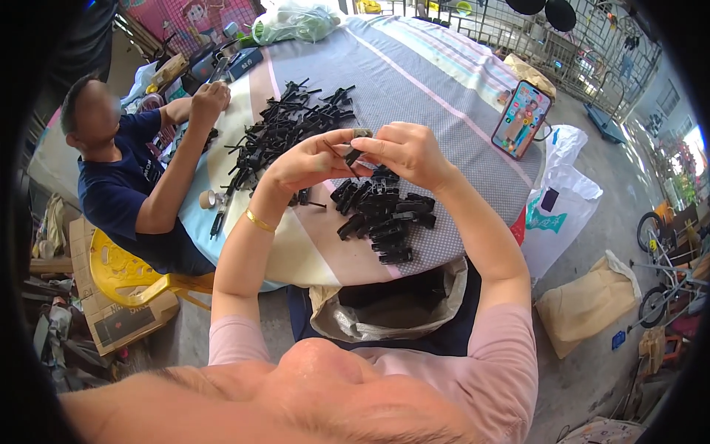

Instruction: The person is manually assembling small black plastic components by fitting pieces together at a table.

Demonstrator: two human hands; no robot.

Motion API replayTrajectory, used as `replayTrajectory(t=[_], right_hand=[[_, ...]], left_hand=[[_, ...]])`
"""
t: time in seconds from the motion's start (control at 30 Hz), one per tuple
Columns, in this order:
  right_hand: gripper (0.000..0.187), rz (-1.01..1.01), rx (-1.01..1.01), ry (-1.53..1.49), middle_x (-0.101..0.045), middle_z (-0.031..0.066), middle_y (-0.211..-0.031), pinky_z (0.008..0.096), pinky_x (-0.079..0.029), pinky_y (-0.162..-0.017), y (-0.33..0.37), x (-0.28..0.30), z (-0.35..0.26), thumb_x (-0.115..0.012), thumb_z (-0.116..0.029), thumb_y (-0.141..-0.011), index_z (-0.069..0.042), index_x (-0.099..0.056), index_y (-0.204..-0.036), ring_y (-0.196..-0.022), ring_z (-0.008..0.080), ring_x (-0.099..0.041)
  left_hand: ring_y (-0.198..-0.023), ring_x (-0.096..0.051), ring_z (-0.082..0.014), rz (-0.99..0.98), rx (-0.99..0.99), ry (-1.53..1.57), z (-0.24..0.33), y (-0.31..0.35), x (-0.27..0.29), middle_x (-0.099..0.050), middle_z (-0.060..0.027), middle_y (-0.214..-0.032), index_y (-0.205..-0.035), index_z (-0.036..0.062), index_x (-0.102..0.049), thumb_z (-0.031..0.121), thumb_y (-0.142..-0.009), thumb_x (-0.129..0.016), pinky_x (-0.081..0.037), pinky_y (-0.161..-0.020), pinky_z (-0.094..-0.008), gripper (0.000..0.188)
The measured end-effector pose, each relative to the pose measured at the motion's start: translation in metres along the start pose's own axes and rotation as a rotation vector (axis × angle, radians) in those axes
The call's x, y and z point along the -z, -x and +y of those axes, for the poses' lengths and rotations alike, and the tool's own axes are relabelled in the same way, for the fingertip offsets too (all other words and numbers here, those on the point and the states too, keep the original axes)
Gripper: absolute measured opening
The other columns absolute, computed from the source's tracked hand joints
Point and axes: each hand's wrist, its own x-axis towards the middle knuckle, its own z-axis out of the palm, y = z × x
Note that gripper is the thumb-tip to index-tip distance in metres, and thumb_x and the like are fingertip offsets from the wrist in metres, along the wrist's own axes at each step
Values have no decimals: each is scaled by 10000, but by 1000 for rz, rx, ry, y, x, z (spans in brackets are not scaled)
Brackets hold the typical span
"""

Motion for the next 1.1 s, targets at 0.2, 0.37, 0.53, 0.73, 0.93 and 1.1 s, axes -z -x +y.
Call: replayTrajectory(t=[0.2, 0.37, 0.53, 0.73, 0.93, 1.1], right_hand=[[355, -40, 137, 43, -503, 11, -614, 277, -386, -448, -2, 6, -4, -693, -90, -635, -117, -640, -985, -516, 160, -476], [424, 32, -283, -177, -491, 5, -615, 253, -394, -468, 2, 0, -2, -677, -17, -663, -96, -593, -1071, -521, 112, -466], [187, 130, -698, -582, -557, 1, -693, 198, -417, -564, 2, -5, 12, -562, -74, -798, -13, -593, -972, -610, 49, -491], [164, -150, -896, -703, -536, -13, -659, 169, -354, -493, -27, -18, 3, -537, -141, -865, 9, -580, -915, -572, 32, -455], [159, -32, -814, -710, -595, 26, -682, 197, -431, -557, -17, -29, 5, -554, -108, -848, 38, -612, -870, -606, 63, -533], [162, -99, -869, -706, -592, 22, -680, 181, -393, -506, -16, -19, -3, -551, -110, -852, 34, -618, -881, -559, 50, -500]], left_hand=[[-1004, -562, -256, 24, -30, -69, -3, -1, 0, -562, -125, -1110, -1208, 59, -456, 120, -789, -640, -438, -904, -406, 461], [-875, -604, -227, 270, -66, -165, -6, -7, -9, -600, -120, -993, -1107, 33, -488, 87, -786, -632, -470, -837, -362, 356], [-797, -592, -175, 513, -267, -439, -4, -11, -13, -612, -121, -939, -1026, 11, -489, 31, -796, -595, -475, -768, -290, 253], [-742, -590, -123, 736, -397, -736, -10, -13, -19, -612, -102, -860, -1021, -37, -494, -26, -812, -551, -485, -678, -237, 216], [-716, -596, -125, 874, -487, -991, -16, -17, -22, -635, -99, -819, -993, -21, -546, 8, -789, -599, -479, -673, -258, 213], [-739, -584, -105, 908, -398, -1072, -15, -13, -34, -627, -82, -805, -949, -19, -558, -9, -772, -607, -466, -673, -241, 184]])
